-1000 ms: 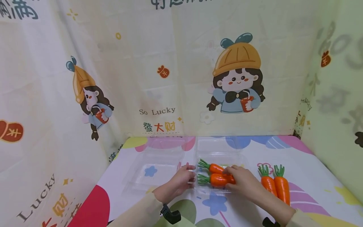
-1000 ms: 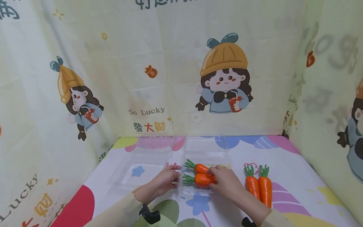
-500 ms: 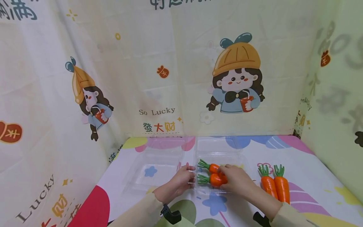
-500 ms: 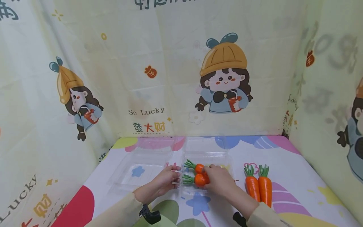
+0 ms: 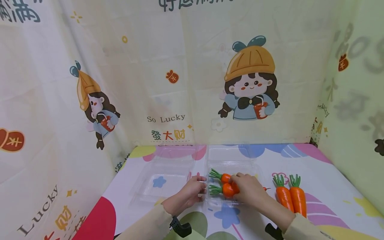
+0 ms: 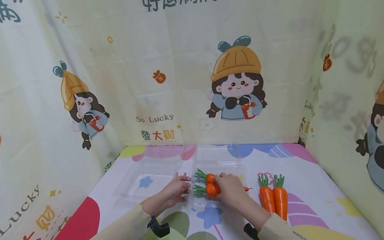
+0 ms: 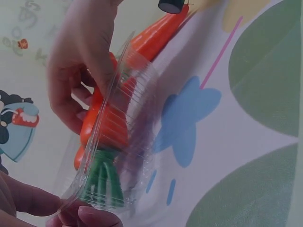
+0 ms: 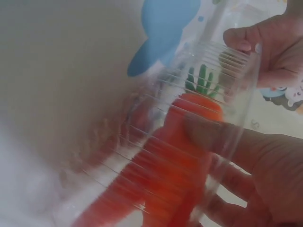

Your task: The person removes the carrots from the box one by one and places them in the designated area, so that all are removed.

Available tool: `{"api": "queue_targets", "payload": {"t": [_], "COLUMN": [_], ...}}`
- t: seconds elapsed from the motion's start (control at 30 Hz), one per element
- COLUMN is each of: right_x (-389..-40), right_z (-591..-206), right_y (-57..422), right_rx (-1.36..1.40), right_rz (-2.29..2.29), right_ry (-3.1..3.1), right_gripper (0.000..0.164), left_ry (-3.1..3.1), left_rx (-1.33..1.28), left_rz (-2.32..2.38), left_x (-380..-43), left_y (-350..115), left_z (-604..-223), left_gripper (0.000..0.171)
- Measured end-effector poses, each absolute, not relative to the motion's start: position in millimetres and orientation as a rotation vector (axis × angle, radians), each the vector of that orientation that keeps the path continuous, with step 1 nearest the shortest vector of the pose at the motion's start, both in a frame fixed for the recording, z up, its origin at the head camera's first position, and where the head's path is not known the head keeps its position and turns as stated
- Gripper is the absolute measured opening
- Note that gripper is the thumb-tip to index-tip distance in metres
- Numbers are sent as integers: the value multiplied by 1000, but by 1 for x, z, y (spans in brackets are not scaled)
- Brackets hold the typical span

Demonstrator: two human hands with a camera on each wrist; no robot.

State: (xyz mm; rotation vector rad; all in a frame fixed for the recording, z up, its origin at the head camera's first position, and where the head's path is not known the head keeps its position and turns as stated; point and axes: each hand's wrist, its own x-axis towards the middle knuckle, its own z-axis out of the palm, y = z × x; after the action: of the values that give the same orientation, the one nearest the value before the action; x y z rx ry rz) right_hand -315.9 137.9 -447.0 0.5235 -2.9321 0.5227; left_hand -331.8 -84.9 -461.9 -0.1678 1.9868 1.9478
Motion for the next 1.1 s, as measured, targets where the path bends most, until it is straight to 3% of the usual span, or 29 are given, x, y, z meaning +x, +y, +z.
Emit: {"api": "queue_targets", "payload": {"t": [0.47,0.83,1.1], "right_x": [-316,-318,-323], "right_z": [-430,-421,-414], "right_y": [148,167,187], "right_rx": [395,392,236], "right_rz": [810,1145,1634], "right_ry": [-2954,-2875,-2877], "right_gripper": [38,64,75], "left_ry": [1985,1974,1975], "left_rx": [-159,-161,-155], "left_rz": [1949,1952,1956], "left_x": [-331,-331,-331], "left_y": [-87,-88,-87], "left_z": [-463,-466,-464], "left_gripper": [27,26,26]}}
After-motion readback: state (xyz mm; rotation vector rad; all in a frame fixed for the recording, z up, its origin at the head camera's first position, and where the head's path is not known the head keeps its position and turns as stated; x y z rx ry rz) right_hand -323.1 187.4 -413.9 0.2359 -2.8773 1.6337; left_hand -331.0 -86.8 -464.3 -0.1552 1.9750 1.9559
